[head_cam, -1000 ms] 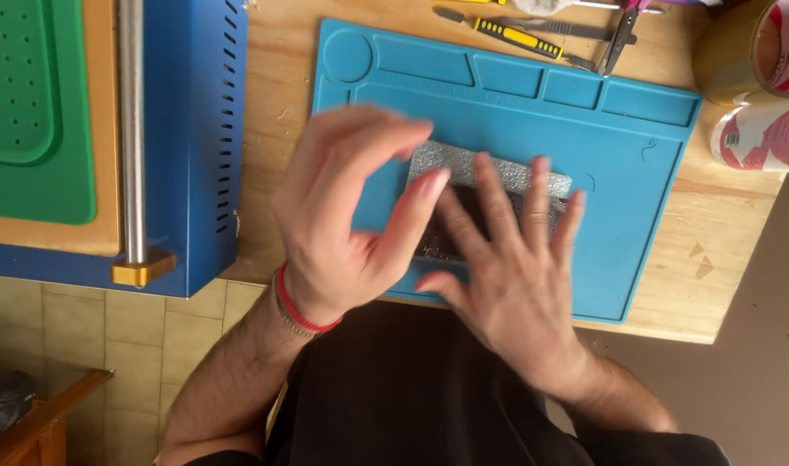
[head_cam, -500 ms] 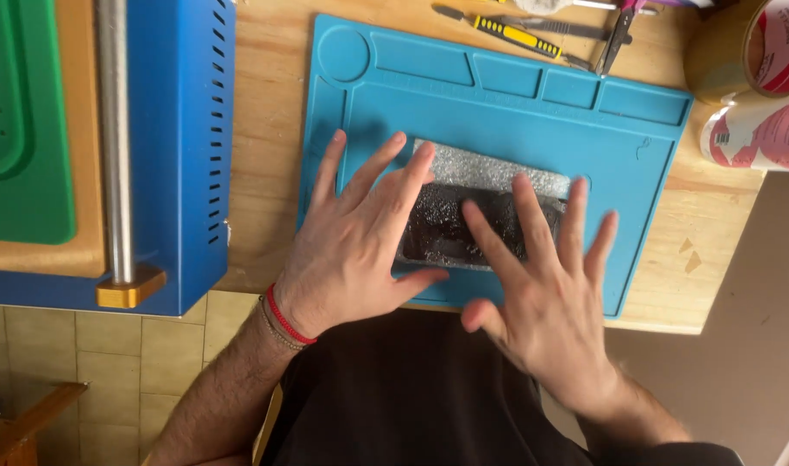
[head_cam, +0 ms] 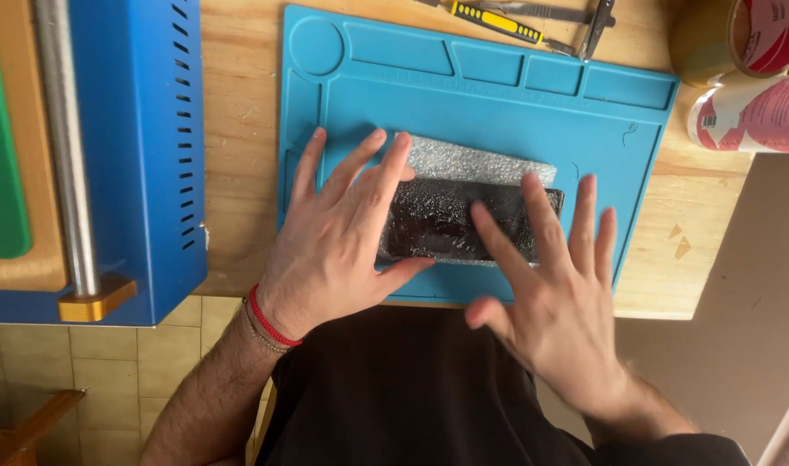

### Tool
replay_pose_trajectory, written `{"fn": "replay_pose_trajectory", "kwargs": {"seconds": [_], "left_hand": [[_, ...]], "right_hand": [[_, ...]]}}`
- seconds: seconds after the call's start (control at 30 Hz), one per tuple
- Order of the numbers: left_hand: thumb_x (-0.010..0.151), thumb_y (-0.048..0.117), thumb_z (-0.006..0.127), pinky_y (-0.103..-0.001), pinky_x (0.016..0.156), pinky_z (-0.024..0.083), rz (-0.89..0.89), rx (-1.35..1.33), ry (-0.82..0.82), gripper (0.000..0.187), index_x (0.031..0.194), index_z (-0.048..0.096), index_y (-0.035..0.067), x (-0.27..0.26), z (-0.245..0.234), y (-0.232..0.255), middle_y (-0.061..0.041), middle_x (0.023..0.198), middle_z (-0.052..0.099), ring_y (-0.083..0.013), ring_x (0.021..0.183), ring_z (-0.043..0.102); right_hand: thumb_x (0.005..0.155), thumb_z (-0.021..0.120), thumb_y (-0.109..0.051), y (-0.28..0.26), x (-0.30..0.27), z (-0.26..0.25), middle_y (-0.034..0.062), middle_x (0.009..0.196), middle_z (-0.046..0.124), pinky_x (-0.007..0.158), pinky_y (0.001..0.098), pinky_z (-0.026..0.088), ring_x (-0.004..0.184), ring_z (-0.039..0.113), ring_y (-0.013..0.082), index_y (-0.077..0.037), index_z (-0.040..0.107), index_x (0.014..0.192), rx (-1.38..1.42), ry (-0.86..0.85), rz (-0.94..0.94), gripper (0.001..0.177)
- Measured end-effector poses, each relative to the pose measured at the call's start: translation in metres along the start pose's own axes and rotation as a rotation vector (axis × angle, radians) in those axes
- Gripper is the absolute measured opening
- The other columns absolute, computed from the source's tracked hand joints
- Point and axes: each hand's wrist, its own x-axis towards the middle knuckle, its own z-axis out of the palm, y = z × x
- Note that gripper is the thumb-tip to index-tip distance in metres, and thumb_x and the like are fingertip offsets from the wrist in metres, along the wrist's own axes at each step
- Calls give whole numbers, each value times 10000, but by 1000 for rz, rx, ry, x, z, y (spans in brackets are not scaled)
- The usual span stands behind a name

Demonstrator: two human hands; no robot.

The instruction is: Applying solvent and scraping adhesive residue from a mobile phone screen during a repair process.

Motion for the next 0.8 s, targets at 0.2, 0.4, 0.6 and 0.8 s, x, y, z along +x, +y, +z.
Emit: {"fn": "replay_pose_trajectory", "kwargs": {"seconds": [0.2, 0.4, 0.6, 0.8], "left_hand": [[999, 649, 887, -730, 1345, 308, -11, 10, -2, 1166, 1709, 248, -21, 1, 0, -1, -41, 1468, 738, -322, 1618, 499], [1014, 670, 859, -719, 1345, 309, -13, 5, -33, 1147, 1703, 272, -35, -1, 1, 2, -45, 1430, 731, -329, 1599, 528], [1059, 673, 774, -700, 1341, 325, -14, -18, -19, 1076, 1698, 274, -33, 1, 0, 2, -54, 1445, 745, -340, 1594, 534], [1035, 671, 860, -691, 1357, 337, -36, 8, 16, 1149, 1720, 235, -6, 0, 2, 0, -46, 1484, 767, -314, 1609, 538]], "right_hand": [[1046, 91, -775, 7, -14, 6, 220, 1860, 189, 1267, 893, 238, 1657, -10, 604, -166, 587, 1684, 65, 74, 154, 1013], [964, 35, -884, -2, -7, 15, 216, 1858, 159, 1319, 838, 43, 1652, -21, 621, -269, 449, 1759, 128, 56, 227, 1087], [973, 174, -882, -7, -10, 23, 208, 1848, 177, 1306, 848, 14, 1656, -35, 627, -361, 538, 1681, 157, 35, 20, 951], [1031, 105, -809, 5, -20, 9, 236, 1850, 186, 1278, 883, 63, 1643, -34, 630, -176, 520, 1714, 141, 51, 178, 1019]]}}
